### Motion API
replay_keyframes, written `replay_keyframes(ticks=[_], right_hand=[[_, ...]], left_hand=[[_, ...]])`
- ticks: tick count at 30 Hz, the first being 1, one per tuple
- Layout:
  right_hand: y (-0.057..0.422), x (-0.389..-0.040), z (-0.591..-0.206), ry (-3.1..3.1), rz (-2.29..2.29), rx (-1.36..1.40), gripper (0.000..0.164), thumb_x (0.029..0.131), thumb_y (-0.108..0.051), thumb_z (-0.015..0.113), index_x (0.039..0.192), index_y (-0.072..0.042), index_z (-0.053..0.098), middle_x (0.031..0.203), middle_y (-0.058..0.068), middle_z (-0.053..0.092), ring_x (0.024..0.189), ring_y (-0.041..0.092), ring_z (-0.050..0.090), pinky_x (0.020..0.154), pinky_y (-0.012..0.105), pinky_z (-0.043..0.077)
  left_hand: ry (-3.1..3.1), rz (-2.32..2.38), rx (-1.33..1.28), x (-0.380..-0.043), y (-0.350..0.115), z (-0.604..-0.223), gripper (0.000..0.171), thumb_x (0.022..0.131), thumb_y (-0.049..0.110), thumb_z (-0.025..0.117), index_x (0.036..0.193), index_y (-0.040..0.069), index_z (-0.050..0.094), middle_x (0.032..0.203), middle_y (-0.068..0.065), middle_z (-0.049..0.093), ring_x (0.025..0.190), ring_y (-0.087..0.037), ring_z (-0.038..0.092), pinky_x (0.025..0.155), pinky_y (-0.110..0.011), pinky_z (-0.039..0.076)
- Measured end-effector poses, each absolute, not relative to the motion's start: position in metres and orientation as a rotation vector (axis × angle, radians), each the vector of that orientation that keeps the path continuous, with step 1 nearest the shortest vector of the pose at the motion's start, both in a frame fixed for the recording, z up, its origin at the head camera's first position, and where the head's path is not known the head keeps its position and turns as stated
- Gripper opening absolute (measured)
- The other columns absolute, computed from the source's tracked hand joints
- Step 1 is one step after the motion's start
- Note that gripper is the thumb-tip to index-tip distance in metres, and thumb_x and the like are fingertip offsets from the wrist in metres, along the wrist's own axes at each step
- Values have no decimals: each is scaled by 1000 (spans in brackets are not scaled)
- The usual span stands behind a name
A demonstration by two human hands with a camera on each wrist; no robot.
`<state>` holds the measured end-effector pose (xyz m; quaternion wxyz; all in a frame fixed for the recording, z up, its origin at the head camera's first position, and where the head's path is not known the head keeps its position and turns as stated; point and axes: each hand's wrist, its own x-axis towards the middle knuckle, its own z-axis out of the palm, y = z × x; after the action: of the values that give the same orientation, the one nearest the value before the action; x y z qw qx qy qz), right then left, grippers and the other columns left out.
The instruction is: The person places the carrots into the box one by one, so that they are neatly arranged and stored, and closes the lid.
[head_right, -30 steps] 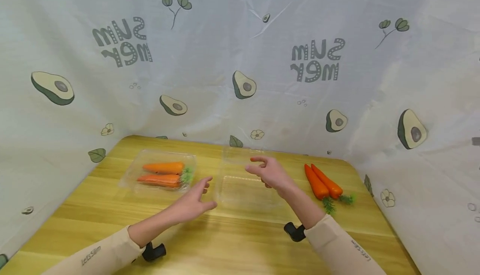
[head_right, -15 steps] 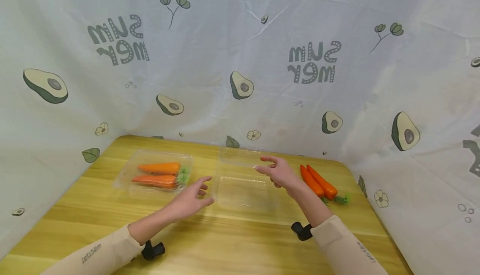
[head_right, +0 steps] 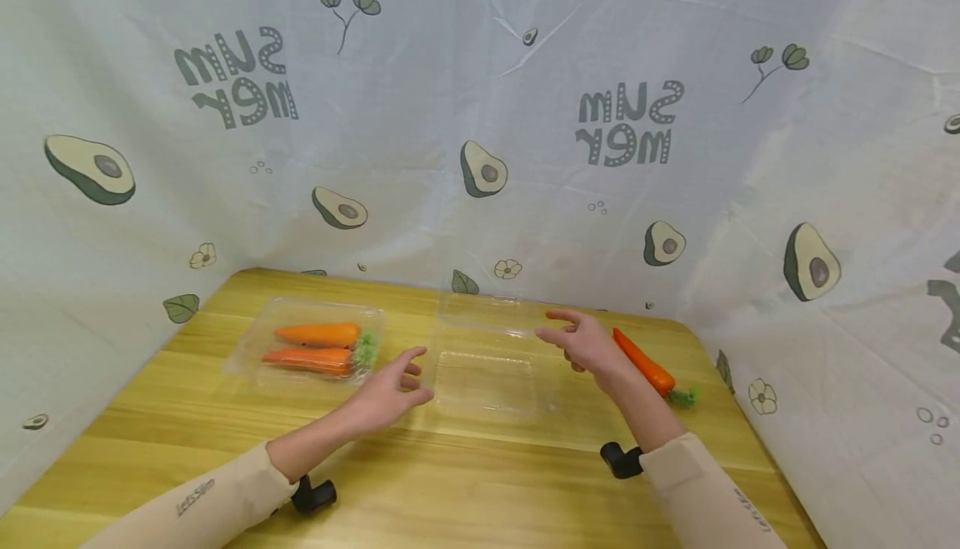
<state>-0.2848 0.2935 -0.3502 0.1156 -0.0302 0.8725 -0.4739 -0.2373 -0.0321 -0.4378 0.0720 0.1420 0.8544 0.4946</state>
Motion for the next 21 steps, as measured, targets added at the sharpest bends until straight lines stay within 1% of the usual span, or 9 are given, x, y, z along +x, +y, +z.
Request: replay_keyframes(ticks=[3, 7, 14, 17, 21], right_hand=[[300, -286, -351, 2557, -1394, -75, 71, 97, -40, 67, 153, -5, 38, 61, -6, 30, 50, 11, 25, 49, 28, 25], [305, -287, -352, 2550, -1423, -52, 72, 97, -39, 66, 153, -5, 38, 60, -6, 31, 50, 11, 26, 49, 26, 27], [319, -287, -356, 2529, -1480, -66, 69, 101, -31, 62, 156, -2, 31, 57, -9, 30, 47, 10, 23, 50, 34, 21], [325, -288, -356, 2537, -1487, -53, 71, 101, -32, 62, 157, -2, 30, 58, -9, 30, 47, 10, 23, 49, 31, 23], [332, -289, -357, 2558, -1480, -17, 73, 101, -34, 63, 157, -1, 30, 59, -9, 32, 47, 9, 26, 47, 26, 29]], left_hand=[[2551, 1496, 417, -238, -32, -439, 73, 96, 28, 67, 158, 12, 32, 141, -21, 52, 124, -37, 58, 92, -52, 53], [2537, 1492, 414, -238, -32, -438, 72, 97, 27, 67, 158, 13, 33, 141, -20, 52, 124, -36, 58, 91, -51, 53], [2542, 1470, 430, -237, -32, -436, 70, 97, 25, 67, 157, 12, 34, 141, -21, 53, 124, -37, 58, 91, -51, 54], [2543, 1470, 435, -237, -31, -435, 70, 97, 24, 67, 157, 12, 34, 142, -21, 52, 124, -37, 58, 91, -51, 53], [2549, 1465, 441, -238, -31, -435, 70, 96, 24, 67, 157, 13, 35, 141, -20, 53, 123, -37, 59, 90, -50, 54]])
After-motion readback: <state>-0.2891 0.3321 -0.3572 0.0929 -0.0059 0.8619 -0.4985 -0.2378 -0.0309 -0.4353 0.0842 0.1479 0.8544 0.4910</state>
